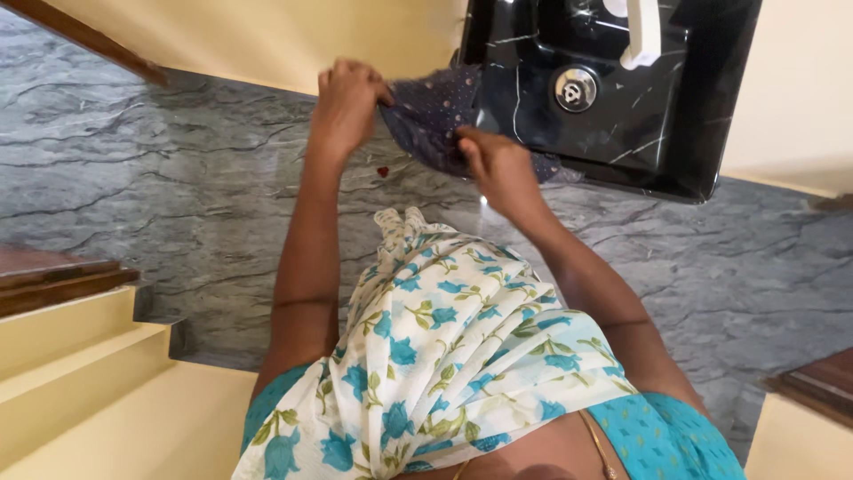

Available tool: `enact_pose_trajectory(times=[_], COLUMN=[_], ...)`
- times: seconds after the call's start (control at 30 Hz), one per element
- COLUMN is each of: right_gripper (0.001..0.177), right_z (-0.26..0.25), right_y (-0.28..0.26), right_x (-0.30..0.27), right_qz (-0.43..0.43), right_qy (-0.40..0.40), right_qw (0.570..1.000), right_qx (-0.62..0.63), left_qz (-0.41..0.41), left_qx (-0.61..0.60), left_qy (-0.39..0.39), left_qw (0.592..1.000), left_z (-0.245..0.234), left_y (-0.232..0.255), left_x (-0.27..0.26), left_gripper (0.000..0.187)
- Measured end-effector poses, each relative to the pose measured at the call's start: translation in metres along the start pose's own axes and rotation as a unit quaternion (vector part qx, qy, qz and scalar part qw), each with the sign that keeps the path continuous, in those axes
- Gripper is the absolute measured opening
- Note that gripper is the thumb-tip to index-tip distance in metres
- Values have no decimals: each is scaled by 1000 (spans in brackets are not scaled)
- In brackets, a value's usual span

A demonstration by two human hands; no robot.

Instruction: The person scrubs a black bathroom sink with a dark cloth, repeatedly wiping the basin, faucet, and drain area. They rinse the cloth under running water and continue wiping the sink surfaces until the end of the clip.

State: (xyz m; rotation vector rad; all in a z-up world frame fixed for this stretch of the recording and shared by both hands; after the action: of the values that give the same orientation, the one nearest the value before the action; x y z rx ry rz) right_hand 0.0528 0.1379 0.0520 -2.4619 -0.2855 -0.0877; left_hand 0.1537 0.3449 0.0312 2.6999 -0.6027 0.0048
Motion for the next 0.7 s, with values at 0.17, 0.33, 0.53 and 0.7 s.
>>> enact_pose_trajectory(times=[0.17, 0.33, 0.53, 0.7], right_gripper=[47, 16, 24, 57], right_z=[2, 42, -2, 18], right_y=[44, 75, 88, 76], right_x=[42, 72, 96, 58], right_qz=[67, 132, 61, 100], right_qy=[-52, -146, 86, -42], right_qw=[996, 964, 935, 916], right_qx=[14, 181, 337, 385], left_qz=[-94, -165, 44, -72], left_qx=[-376, -447, -361, -267], left_qy=[8, 43, 262, 7], left_qw=[922, 878, 894, 961], left_z=[62, 90, 41, 102], left_y=[1, 20, 57, 72], left_x=[1, 31, 65, 51], left_gripper=[43, 30, 49, 94])
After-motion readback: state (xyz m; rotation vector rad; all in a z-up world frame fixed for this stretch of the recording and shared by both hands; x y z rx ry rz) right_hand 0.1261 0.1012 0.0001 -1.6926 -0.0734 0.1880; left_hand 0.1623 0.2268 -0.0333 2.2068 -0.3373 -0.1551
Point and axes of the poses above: each hand's wrist, its own x-axis towards the middle knuckle, its own z-axis out of the palm, y = z × x, the point moved 9 cm from there along x, towards the middle knuckle, and after that the axes turned 7 degrees about -x, right-handed, at the moved point
